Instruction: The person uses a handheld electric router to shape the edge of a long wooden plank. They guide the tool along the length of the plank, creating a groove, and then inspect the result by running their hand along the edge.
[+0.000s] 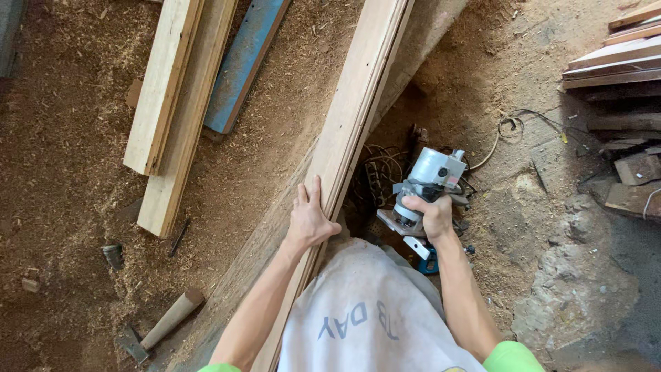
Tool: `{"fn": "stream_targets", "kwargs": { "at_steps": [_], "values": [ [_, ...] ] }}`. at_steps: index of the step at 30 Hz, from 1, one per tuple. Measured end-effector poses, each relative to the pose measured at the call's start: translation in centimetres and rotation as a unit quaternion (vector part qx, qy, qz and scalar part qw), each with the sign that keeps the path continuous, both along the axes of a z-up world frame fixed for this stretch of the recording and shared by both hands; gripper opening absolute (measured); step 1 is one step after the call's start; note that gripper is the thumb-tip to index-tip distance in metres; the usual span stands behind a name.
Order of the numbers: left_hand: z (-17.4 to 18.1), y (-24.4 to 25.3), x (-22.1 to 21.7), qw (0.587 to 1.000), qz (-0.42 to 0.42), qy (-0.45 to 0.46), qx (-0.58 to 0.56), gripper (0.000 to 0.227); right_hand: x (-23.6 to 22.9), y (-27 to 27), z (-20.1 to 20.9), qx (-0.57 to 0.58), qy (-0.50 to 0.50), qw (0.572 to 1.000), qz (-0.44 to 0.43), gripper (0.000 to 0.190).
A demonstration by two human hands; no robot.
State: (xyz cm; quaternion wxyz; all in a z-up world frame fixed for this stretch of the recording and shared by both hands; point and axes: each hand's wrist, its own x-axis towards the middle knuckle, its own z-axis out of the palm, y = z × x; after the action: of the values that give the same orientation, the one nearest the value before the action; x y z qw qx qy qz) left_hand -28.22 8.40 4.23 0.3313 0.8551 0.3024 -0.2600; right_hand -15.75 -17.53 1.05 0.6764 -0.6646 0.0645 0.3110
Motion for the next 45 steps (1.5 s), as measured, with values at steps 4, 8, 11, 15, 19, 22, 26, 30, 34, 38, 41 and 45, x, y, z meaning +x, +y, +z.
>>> {"fn": "stream_targets", "kwargs": {
  "at_steps": [4, 8, 11, 15, 19, 22, 26, 30, 34, 38, 41, 45],
  "values": [
    [1.0, -0.2, 0.3, 1.000, 0.012, -0.001, -0.003, 0.132, 0.0, 0.5, -0.3, 0.014, 0.022, 1.000, -0.009, 0.035],
    [1.6, -0.4, 0.5, 1.000, -0.015, 0.022, 0.012, 0.131, -0.3, 0.3, -0.4, -0.009, 0.020, 1.000, -0.008, 0.034],
    [1.3, -0.3, 0.4, 1.000, -0.025, 0.009, 0.018, 0.132, -0.8, -0.2, -0.3, -0.018, 0.024, 0.999, -0.014, 0.033],
    [0.2, 0.4, -0.3, 1.000, -0.023, -0.002, 0.022, 0.126, -1.3, -0.7, 0.1, 0.003, 0.050, 0.998, -0.038, 0.032],
    [-1.2, 1.2, -1.2, 0.996, -0.025, -0.069, 0.053, 0.118, -1.5, -0.7, 0.3, 0.057, 0.058, 0.995, -0.060, 0.024],
    [-2.1, 1.9, -1.9, 0.993, -0.017, -0.105, 0.060, 0.115, -1.4, -0.1, -0.2, 0.123, 0.084, 0.985, -0.083, 0.020],
    [-2.6, 1.3, -3.3, 0.981, -0.011, -0.176, 0.084, 0.105, -1.3, 0.2, -1.1, 0.182, 0.112, 0.973, -0.085, 0.019],
    [-2.5, 1.1, -4.0, 0.967, -0.029, -0.214, 0.134, 0.090, -2.0, 0.0, -2.0, 0.162, 0.113, 0.977, -0.084, 0.018],
    [-2.8, 0.7, -6.1, 0.955, -0.028, -0.239, 0.175, 0.078, -3.2, -1.2, -2.4, 0.182, 0.128, 0.971, -0.090, 0.018],
    [-2.9, 1.7, -9.4, 0.949, -0.006, -0.214, 0.232, 0.079, -3.9, -3.0, -2.7, 0.212, 0.151, 0.963, -0.072, 0.022],
    [-1.9, 2.1, -13.9, 0.939, -0.003, -0.219, 0.264, 0.082, -4.7, -4.6, -3.4, 0.217, 0.167, 0.958, -0.086, 0.023],
    [-1.6, 1.1, -19.5, 0.952, 0.046, -0.115, 0.278, 0.088, -5.9, -7.0, -4.8, 0.258, 0.203, 0.940, -0.095, 0.024]
  ]
}}
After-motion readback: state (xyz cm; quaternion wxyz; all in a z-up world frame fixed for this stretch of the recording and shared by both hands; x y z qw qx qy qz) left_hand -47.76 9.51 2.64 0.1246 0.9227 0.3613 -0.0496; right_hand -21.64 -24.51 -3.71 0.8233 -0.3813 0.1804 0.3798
